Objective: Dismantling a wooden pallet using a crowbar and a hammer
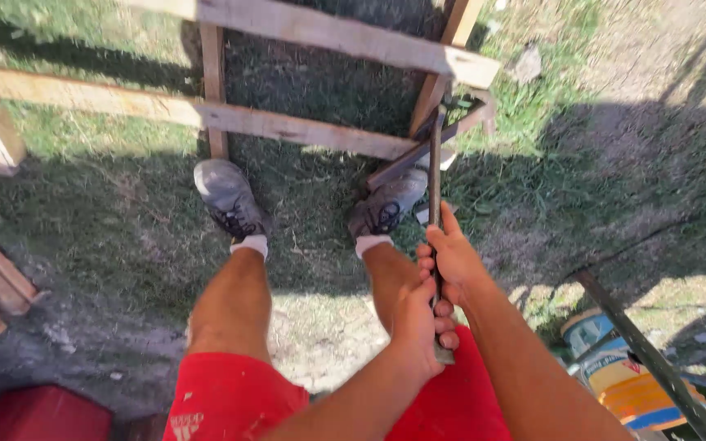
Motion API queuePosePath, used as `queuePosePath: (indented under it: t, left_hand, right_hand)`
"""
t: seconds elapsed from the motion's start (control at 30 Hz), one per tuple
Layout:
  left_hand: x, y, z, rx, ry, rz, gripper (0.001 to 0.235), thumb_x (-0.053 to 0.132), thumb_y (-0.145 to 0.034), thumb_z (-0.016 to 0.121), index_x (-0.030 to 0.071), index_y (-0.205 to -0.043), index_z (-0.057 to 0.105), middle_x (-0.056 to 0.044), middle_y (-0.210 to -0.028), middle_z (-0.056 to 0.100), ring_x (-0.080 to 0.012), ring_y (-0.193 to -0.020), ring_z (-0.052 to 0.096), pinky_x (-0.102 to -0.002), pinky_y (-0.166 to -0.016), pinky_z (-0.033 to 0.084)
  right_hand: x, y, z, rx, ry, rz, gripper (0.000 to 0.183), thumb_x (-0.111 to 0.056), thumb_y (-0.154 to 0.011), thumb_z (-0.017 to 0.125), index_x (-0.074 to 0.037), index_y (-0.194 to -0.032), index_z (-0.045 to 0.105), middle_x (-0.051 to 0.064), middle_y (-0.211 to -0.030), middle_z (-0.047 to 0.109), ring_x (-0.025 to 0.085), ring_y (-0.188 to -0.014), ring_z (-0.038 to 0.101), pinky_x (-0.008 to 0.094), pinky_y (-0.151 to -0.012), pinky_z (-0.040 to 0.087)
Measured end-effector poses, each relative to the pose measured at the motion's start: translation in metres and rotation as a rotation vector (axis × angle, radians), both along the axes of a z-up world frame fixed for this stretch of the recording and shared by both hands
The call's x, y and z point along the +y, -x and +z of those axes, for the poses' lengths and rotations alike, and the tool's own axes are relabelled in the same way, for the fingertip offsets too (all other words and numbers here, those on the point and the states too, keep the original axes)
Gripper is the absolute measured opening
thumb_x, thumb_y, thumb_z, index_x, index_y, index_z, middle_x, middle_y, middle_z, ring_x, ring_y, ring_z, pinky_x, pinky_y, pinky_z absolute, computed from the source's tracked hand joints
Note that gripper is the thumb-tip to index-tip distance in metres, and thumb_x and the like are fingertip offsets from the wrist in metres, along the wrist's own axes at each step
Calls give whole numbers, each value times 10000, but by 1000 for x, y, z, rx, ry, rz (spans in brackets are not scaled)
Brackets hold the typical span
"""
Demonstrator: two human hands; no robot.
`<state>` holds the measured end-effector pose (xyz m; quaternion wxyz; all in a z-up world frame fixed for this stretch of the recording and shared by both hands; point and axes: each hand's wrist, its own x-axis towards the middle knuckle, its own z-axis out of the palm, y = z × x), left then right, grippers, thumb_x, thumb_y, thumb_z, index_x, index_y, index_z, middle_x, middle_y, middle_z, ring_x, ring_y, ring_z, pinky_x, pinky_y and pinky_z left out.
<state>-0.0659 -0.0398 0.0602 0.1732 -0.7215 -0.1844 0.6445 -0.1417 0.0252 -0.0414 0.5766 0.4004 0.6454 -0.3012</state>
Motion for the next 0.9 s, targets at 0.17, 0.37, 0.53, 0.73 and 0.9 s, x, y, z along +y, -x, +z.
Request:
queuePosePath:
  t: [0.17, 0.37, 0.53, 0.73, 0.9]
  left_hand:
    - [36, -90, -28, 162, -60, -29, 70, 431, -1181, 540, 422, -1248, 523, 46, -753, 395, -91, -515, 392, -230, -419, 295]
    - [37, -71, -7, 122, -44, 12, 111, 389, -1175, 612, 428, -1266, 562, 26, -751, 422, -85, -510, 393, -235, -387, 322]
    - [21, -9, 11, 10, -56, 6, 147, 417, -1155, 606, 377, -1283, 546, 34, -741, 400, -83, -498, 389, -250, -402, 333]
    - [12, 14, 17, -66, -58, -7, 219, 421, -1132, 635, 396, -1338, 565, 38, -740, 413, -101, -500, 392, -264, -405, 327]
    - [2, 29, 25, -54, -30, -21, 306, 400, -1144, 581, 292, -1425, 525, 45, -763, 418, -73, -528, 393, -242, -425, 325]
  right_hand:
    - [-16, -59, 23, 144, -14, 163, 709, -212, -1166, 472, -399, -1805, 229, 122, -730, 573, 234, -512, 579, 376, -435, 572]
    - [-5, -52, 34, 155, 27, 109, 719, -239, -1183, 469, -460, -1803, 180, 36, -728, 554, 158, -506, 559, 297, -432, 584]
    - [3, -6, 27, 58, 19, 61, 707, -264, -1181, 500, -490, -1792, 227, 84, -783, 567, 194, -571, 537, 360, -455, 541]
    - [-4, 12, 27, 23, -7, 71, 724, -263, -1174, 525, -508, -1786, 228, 58, -778, 536, 179, -575, 517, 334, -454, 521]
    - [-5, 21, 19, -25, -28, 136, 745, -275, -1166, 523, -509, -1787, 184, 70, -758, 530, 176, -566, 521, 330, -450, 524]
